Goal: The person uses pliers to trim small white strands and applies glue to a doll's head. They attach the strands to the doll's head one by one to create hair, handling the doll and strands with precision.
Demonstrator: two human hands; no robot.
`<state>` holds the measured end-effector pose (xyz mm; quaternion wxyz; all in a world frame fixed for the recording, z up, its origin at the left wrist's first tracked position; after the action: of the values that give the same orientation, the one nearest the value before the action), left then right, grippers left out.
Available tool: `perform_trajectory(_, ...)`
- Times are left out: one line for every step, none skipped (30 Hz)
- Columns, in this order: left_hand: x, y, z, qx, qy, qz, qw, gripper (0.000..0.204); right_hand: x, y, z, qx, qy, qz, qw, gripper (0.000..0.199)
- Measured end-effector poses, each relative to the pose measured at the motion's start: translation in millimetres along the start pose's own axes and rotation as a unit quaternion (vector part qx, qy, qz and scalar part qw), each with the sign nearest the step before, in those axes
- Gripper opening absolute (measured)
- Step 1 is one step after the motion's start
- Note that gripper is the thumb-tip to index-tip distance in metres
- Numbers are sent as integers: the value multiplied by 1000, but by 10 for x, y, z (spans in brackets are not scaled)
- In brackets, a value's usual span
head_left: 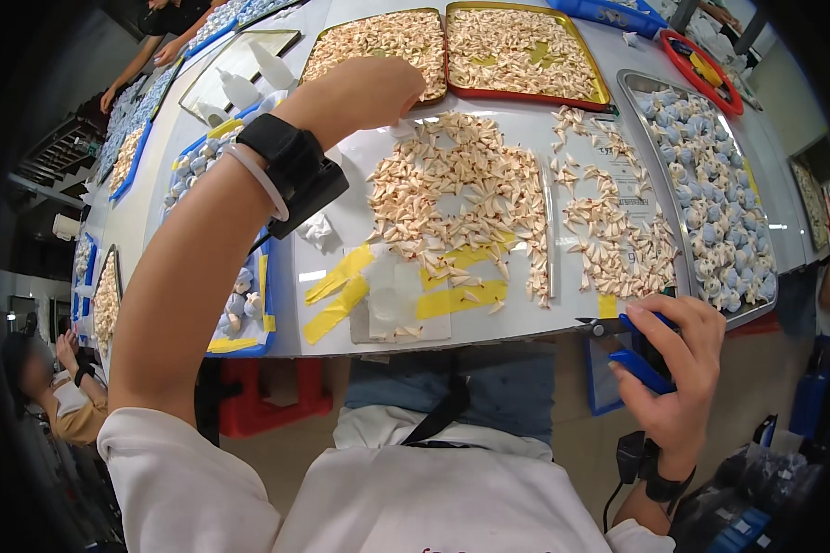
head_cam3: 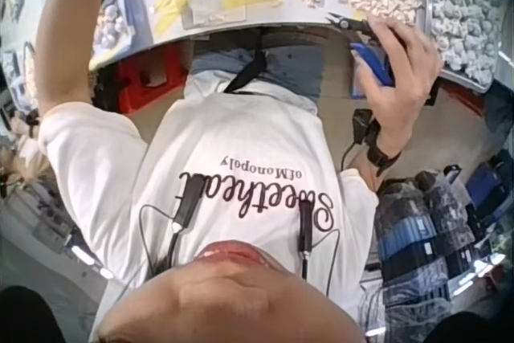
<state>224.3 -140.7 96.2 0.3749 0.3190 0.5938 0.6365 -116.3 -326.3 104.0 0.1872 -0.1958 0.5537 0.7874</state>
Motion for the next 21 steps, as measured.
perform_trajectory(5, 9, 18, -19, 21, 13, 1000, 13, 4, 3, -10, -5, 0, -1, 1000, 48)
perform_trajectory(43, 23, 36, -38, 43, 26, 998, 14, 5, 4, -12, -10, 1, -1, 1000, 48)
perform_trajectory(3, 56, -14, -8, 28, 0, 1000, 14, 17, 21, -34, 0, -4, -1, 1000, 48)
perform_trajectory(35, 208, -68, 16, 18, -21, 999, 15, 23, 33, -46, 3, -8, -6, 1000, 47)
perform_trajectory(74, 324, -103, 41, 8, -42, 998, 16, 24, 44, -55, 6, -12, -12, 1000, 47)
perform_trajectory(118, 455, -101, 67, 2, -91, 994, 17, 24, 100, -51, 7, -15, -23, 1000, 47)
perform_trajectory(219, 535, -91, 95, 3, -135, 986, 17, 19, 81, -48, -3, -18, -29, 999, 47)
perform_trajectory(357, 648, -103, 161, 42, -115, 979, 16, 13, 61, -39, -14, -21, -36, 999, 48)
perform_trajectory(541, 841, -211, 222, 81, -95, 967, 14, 1, 66, -28, -27, -23, -44, 998, 48)
perform_trajectory(640, 900, -313, 328, 88, -111, 934, 13, -10, 86, -14, -43, -29, -49, 997, 48)
perform_trajectory(776, 940, -421, 428, 98, -123, 890, 13, -33, 97, 19, -64, -34, -53, 996, 48)
perform_trajectory(971, 1006, -565, 457, 97, -145, 872, 21, -70, 90, 71, -99, -35, -57, 993, 48)
perform_trajectory(1061, 931, -787, 508, 115, -161, 838, 28, -86, 102, 108, -119, -33, -66, 990, 49)
perform_trajectory(1123, 858, -1038, 582, 141, -153, 786, 31, -99, 116, 148, -134, -33, -74, 988, 49)
perform_trajectory(1236, 906, -1233, 576, 158, -130, 791, 28, -122, 122, 197, -170, -29, -82, 982, 50)
perform_trajectory(1349, 930, -1381, 573, 176, -109, 793, 25, -155, 112, 241, -178, 7, -73, 981, 50)
perform_trajectory(1427, 885, -1506, 621, 196, -111, 751, 22, -191, 99, 267, -185, 43, -64, 980, 51)
perform_trajectory(1487, 790, -1599, 669, 214, -113, 703, 20, -186, 57, 296, -179, 54, -64, 980, 52)
perform_trajectory(1518, 733, -1669, 694, 231, -118, 672, 20, -177, 22, 324, -172, 64, -64, 981, 52)
perform_trajectory(1538, 683, -1728, 718, 247, -123, 639, 20, -164, -4, 347, -162, 74, -64, 982, 52)
perform_trajectory(1563, 637, -1770, 739, 265, -128, 607, 20, -138, -34, 364, -140, 71, -66, 985, 53)
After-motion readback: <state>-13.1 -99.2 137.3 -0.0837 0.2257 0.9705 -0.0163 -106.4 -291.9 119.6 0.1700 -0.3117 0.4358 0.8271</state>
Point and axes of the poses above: each hand's wrist, its own x-axis away from the middle knuckle, its own y-axis out of the back of the hand, z = x × y, the point moved 1 cm from there along -x, towards the middle knuckle, and after that the axes turned 8 degrees about -z, right-handed, at the moved point
